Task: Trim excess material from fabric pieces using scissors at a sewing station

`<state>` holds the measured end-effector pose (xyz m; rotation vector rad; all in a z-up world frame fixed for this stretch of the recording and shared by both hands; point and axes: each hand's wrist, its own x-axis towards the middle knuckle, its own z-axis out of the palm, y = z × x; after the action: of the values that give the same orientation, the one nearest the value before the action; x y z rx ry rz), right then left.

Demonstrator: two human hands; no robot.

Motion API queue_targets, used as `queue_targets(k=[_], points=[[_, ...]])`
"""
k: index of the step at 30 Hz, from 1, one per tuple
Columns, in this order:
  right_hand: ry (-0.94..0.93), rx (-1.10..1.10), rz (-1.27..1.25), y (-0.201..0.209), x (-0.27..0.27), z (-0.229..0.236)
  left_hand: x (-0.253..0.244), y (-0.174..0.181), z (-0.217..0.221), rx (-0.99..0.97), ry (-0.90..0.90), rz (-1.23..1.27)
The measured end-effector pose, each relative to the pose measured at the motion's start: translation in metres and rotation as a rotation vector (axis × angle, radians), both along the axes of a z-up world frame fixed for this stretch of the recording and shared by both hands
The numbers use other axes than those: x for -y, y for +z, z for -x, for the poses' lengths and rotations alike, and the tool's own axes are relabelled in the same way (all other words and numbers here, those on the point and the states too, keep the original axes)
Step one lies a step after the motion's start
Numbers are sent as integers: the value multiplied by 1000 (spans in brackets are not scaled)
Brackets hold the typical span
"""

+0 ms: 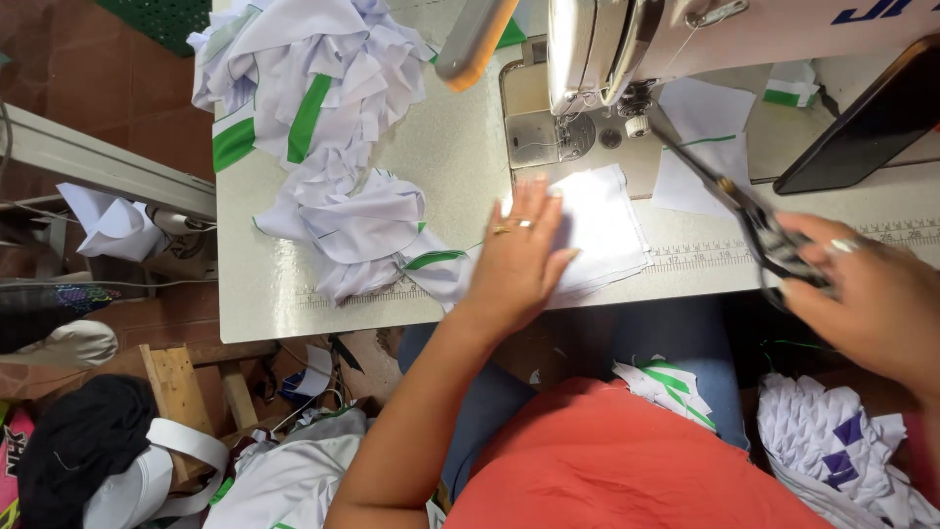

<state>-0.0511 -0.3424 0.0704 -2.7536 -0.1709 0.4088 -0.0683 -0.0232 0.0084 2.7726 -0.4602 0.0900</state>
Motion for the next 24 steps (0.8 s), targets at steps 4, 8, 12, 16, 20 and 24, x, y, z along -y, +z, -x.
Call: queue_targets(k=[4, 8, 12, 16, 20, 24], points=[[-214, -258, -662, -83, 107, 45, -10, -2, 21, 77, 162, -210], [-91, -693, -636, -61, 94, 94, -11, -26, 24, 111, 221, -205], [-604, -1187, -704, -80, 87, 122, -8, -30, 24, 88, 269, -168], [-897, -1091, -623, -27, 3, 108, -8, -30, 24, 119, 294, -202], [-197, -1000, -183, -25, -36, 107, -6, -27, 24, 165, 306, -191], [-187, -903, -402, -25, -84, 109, -6, -24, 25, 193, 326, -162]])
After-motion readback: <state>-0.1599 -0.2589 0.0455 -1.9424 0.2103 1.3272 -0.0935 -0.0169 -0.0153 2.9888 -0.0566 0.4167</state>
